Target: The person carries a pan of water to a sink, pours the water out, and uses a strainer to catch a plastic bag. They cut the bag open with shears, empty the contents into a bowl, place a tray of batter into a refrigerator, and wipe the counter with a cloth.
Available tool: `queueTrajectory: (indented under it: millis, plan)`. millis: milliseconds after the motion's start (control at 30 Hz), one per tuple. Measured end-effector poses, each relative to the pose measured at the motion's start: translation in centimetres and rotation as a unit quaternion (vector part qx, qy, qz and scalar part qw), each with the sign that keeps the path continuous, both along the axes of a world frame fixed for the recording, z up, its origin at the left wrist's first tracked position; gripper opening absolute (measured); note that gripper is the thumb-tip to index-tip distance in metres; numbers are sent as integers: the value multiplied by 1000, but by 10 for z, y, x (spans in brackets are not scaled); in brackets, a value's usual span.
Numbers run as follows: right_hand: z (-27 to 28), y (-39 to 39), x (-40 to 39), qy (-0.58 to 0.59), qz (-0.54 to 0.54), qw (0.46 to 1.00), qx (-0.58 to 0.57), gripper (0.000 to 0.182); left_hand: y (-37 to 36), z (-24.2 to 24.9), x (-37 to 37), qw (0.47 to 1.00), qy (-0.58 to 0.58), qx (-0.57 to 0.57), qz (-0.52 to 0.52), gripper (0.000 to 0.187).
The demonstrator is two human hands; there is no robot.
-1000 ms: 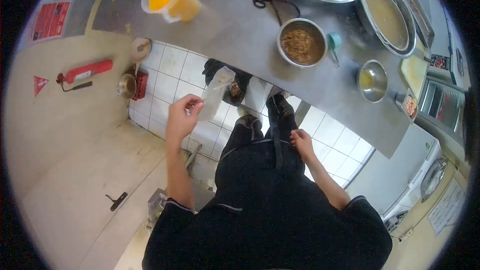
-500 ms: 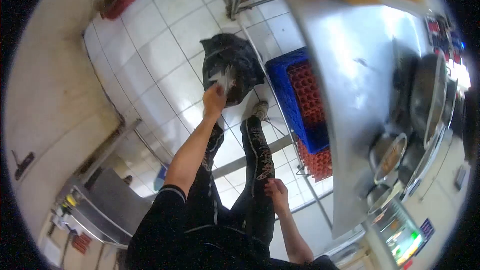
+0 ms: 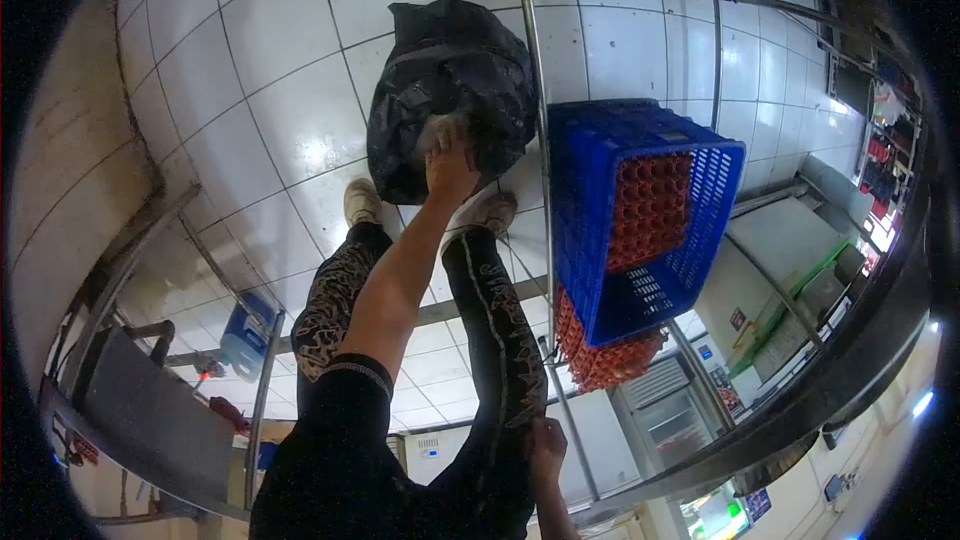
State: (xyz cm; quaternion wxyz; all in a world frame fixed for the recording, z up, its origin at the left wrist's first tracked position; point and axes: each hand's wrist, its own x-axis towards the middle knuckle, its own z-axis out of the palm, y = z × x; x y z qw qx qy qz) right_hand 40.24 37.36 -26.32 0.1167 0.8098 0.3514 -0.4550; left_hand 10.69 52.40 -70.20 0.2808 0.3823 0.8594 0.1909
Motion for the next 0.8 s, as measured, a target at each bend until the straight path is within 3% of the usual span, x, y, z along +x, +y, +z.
queueTrajectory:
  millis: [67, 167, 267, 333, 367, 400, 467, 567, 633, 667, 700, 733, 800]
  plan:
    - [1, 0, 3, -9, -41, 999, -4, 21, 8, -10, -12, 998, -1, -40, -55, 71]
    - [4, 4, -3, 3, -7, 1000, 22, 20, 21, 0, -36, 980, -54, -146, -128, 83]
    - [8, -6, 4, 55, -38, 996, 51, 19, 7, 43, -26, 986, -31, -160, -40, 81]
    - [24, 2, -17, 117, -98, 986, 69, 19, -13, 91, -29, 967, -207, -137, -55, 70]
    - [35, 4, -31, 144, -138, 976, 84, 19, -32, 111, -24, 974, -197, -93, -59, 62]
    - [43, 2, -36, 148, -106, 978, 103, 17, -51, 134, -16, 977, -195, -48, -71, 55]
    - [73, 7, -54, 134, -39, 976, 164, 19, -50, 252, -24, 963, -245, -97, -50, 44]
    - [156, 49, -74, 110, -8, 943, 315, 15, -69, 371, -20, 971, -226, -34, -78, 33]
    - [172, 80, -43, 11, 27, 852, 522, 14, -66, 446, -19, 961, -262, -2, -86, 27]
    - [187, 101, -25, 1, -54, 830, 556, 13, -66, 482, -17, 959, -276, -5, -72, 27]
    - [185, 116, 0, 35, -251, 758, 601, 11, -71, 514, -7, 956, -288, -8, -60, 27]
    - [201, 140, 21, 51, -358, 697, 619, 15, -62, 549, 1, 958, -273, 28, -86, 25]
    - [203, 163, 81, -144, -232, 735, 620, 21, -45, 600, 27, 933, -338, 59, -105, 26]
